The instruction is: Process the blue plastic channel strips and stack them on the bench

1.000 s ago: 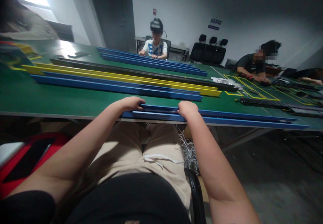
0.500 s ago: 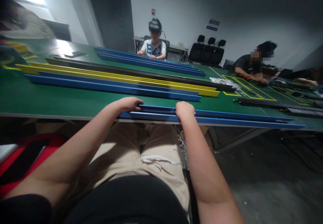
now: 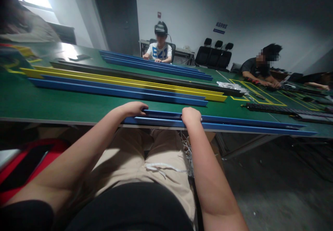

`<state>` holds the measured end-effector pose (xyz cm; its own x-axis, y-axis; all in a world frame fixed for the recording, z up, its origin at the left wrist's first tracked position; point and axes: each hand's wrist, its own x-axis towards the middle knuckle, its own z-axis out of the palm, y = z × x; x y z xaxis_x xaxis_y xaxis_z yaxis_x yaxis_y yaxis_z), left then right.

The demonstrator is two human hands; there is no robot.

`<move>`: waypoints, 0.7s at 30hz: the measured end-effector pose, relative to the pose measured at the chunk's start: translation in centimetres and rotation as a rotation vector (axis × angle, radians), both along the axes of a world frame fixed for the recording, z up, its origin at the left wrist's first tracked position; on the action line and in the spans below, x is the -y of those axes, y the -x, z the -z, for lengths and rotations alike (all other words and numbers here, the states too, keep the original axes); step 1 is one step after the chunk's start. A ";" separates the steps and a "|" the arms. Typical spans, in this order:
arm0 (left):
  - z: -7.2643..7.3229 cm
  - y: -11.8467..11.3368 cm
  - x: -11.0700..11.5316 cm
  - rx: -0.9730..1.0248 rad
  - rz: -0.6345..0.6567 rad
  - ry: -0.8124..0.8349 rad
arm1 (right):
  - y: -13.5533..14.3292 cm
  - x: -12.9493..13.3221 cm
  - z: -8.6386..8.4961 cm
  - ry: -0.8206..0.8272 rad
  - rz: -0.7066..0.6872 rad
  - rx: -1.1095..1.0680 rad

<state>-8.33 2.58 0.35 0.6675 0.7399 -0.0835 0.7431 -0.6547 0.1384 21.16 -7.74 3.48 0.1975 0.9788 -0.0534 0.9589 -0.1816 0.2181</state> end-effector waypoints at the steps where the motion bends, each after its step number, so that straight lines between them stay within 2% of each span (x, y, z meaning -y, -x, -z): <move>1: -0.1 0.0 0.0 -0.002 0.003 0.001 | 0.0 0.0 0.0 0.001 0.000 -0.001; 8: -0.2 -0.2 0.0 0.012 0.022 0.039 | 0.1 0.0 0.0 -0.005 0.002 -0.009; 21: -0.1 -1.0 -0.8 -0.017 -0.018 0.122 | 0.2 0.1 0.1 -0.024 -0.006 -0.010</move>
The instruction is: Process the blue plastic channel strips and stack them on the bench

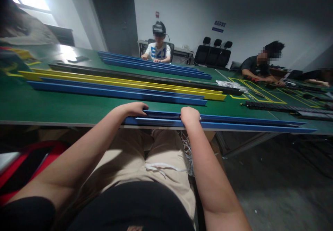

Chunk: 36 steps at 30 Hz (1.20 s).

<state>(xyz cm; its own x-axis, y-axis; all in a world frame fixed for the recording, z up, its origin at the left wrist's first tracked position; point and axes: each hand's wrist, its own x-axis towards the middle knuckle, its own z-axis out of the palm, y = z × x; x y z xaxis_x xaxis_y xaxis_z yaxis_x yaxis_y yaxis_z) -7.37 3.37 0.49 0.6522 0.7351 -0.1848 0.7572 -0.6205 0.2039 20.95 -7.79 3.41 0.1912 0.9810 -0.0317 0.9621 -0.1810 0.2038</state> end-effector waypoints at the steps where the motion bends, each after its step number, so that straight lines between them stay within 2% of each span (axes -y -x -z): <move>1: 0.0 -0.1 0.0 -0.002 0.004 -0.003 | 0.1 0.0 -0.1 0.003 0.001 -0.001; 26: 0.0 -7.9 1.3 -0.007 0.062 -0.051 | -0.1 0.0 0.0 0.007 0.002 -0.003; 36: 0.0 -10.2 1.8 0.003 0.047 -0.046 | -0.2 -0.2 0.1 0.006 0.007 -0.006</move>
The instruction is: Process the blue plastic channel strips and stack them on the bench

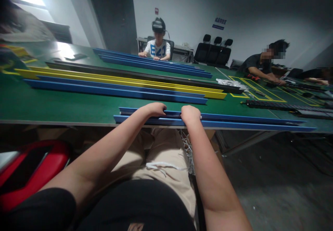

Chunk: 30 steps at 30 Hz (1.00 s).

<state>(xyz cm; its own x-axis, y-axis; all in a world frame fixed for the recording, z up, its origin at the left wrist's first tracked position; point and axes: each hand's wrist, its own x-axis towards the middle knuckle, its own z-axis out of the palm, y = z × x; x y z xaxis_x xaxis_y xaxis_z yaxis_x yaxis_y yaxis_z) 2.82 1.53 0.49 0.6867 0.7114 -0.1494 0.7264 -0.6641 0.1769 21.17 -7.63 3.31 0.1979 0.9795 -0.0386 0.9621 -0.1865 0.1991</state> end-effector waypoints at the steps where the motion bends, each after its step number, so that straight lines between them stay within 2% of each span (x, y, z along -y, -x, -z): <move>1: 0.0 -0.2 0.1 -0.001 -0.003 0.002 | 0.0 0.0 0.0 0.002 -0.001 -0.001; 11: -0.5 -2.6 0.9 -0.004 -0.002 0.005 | -0.1 -0.4 -0.2 0.040 0.000 -0.005; 22: -0.4 -6.5 1.7 0.022 0.017 -0.017 | -0.2 -0.2 -0.4 0.043 -0.009 0.000; 26: -0.4 -6.5 1.7 0.029 -0.007 0.018 | -1.8 -0.8 -0.3 0.082 -0.082 -0.070; 30: -0.4 -6.1 1.7 0.031 -0.026 0.031 | -5.2 -1.3 -0.6 0.162 -0.118 -0.138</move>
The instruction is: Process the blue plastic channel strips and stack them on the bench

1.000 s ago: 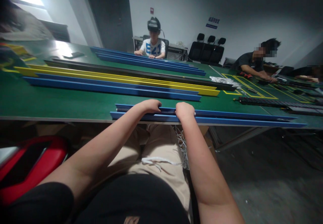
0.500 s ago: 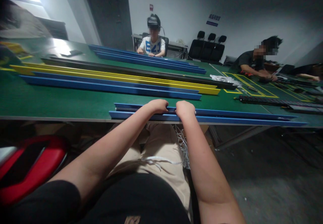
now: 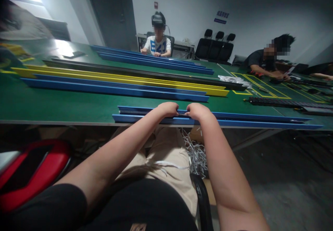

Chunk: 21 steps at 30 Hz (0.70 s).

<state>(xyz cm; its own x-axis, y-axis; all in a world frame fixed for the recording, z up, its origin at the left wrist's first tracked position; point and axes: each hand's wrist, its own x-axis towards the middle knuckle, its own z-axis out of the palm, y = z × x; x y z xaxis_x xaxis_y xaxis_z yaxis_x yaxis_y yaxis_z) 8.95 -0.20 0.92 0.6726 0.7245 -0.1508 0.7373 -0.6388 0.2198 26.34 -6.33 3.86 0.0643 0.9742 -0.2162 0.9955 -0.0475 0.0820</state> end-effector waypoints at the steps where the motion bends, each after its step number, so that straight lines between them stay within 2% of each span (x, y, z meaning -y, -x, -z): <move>1: 0.0 0.0 0.0 -0.002 -0.002 0.004 | -1.0 0.0 -0.1 0.020 0.020 0.012; 7: -0.1 0.1 0.2 0.010 0.003 0.000 | -7.2 0.0 -0.7 0.121 0.146 0.046; 11: -0.3 0.2 0.3 0.014 -0.010 -0.002 | -9.6 -0.3 -0.4 0.167 0.182 0.122; 14: -0.4 0.2 0.5 0.013 -0.014 -0.003 | -9.8 -0.4 -0.1 0.173 0.205 0.148; 21: -0.5 0.0 0.5 0.019 -0.082 0.035 | -7.3 0.2 -0.5 0.106 0.290 0.260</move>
<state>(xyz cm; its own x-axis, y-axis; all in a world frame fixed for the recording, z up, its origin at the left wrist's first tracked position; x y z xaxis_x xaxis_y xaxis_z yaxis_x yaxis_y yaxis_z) 8.93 -0.68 1.43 0.6147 0.7714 -0.1647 0.7819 -0.5685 0.2557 33.64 -6.57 4.35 0.3990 0.8809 -0.2545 0.8875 -0.3012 0.3488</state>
